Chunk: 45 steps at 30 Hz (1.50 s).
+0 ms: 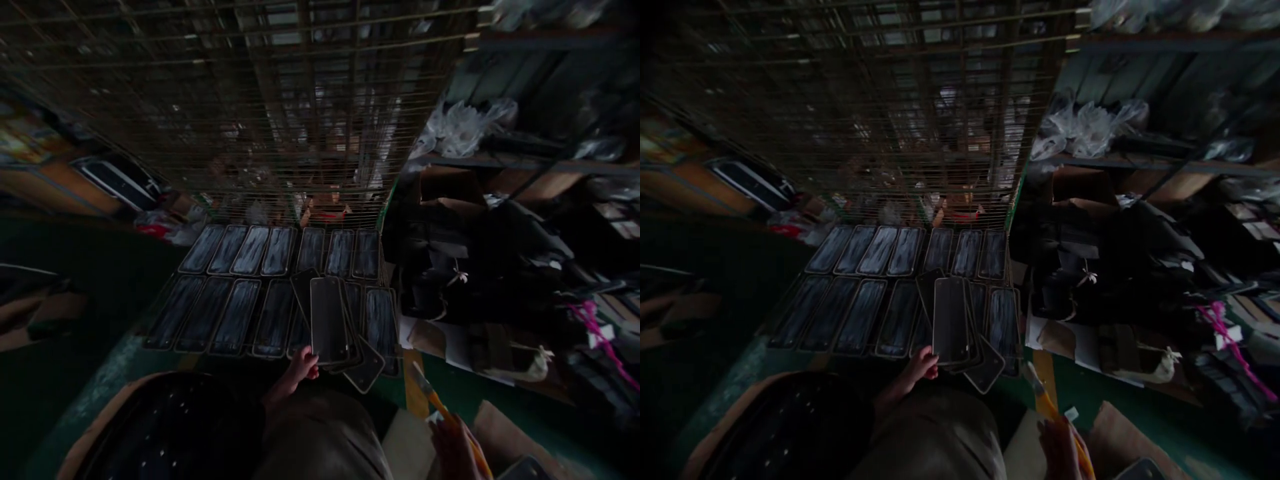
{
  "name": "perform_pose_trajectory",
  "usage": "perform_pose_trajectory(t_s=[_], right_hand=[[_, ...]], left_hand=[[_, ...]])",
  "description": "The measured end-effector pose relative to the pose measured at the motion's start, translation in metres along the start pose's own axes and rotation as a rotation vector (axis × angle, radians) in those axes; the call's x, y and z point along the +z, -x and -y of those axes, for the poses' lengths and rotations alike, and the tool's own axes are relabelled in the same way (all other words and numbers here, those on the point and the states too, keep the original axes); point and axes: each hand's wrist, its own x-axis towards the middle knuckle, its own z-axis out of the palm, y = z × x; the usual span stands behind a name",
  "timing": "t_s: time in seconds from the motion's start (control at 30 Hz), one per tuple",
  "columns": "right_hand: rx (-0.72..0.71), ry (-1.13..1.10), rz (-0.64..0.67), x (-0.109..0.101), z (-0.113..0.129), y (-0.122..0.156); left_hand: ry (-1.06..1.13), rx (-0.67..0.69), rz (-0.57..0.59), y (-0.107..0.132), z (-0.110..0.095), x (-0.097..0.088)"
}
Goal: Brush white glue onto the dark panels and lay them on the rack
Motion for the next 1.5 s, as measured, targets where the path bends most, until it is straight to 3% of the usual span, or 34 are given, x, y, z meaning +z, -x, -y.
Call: perform_pose_trajectory(t_s=[0.13, 0.23, 0.37, 0.53, 0.73, 1.0, 1.17, 1.33, 1.5], right_hand=[[-0.161, 0.147, 0.211, 0.116, 0.031, -0.011], [-0.326, 0.398, 0.365, 0.185, 0.042, -0.021], [-0.584, 0.712, 0.565, 0.247, 0.046, -0.041], [-0.92, 0.945, 0.741, 0.297, 0.046, -0.08], [-1.14, 1.08, 0.763, 0.332, 0.045, -0.124], [-1.212, 1.106, 0.775, 0.36, 0.042, -0.149], [-1.165, 1.139, 0.845, 0.348, 0.033, -0.143], [-1.072, 1.156, 0.902, 0.326, 0.041, -0.124], [-1.111, 1.088, 0.864, 0.351, 0.045, -0.135]], left_hand=[[0.039, 0.008, 0.053, -0.006, 0.012, -0.013], [0.026, 0.037, 0.098, -0.01, 0.017, -0.021], [0.061, 0.056, 0.118, -0.015, 0.022, -0.027], [0.133, 0.06, 0.064, -0.019, 0.034, -0.022], [0.214, 0.021, -0.006, -0.011, 0.033, -0.011], [0.225, -0.02, -0.034, -0.008, 0.022, -0.004], [0.217, 0.001, -0.039, -0.012, 0.028, -0.004], [0.234, -0.017, -0.04, -0.013, 0.032, -0.006], [0.217, 0.004, -0.033, -0.013, 0.034, -0.007]])
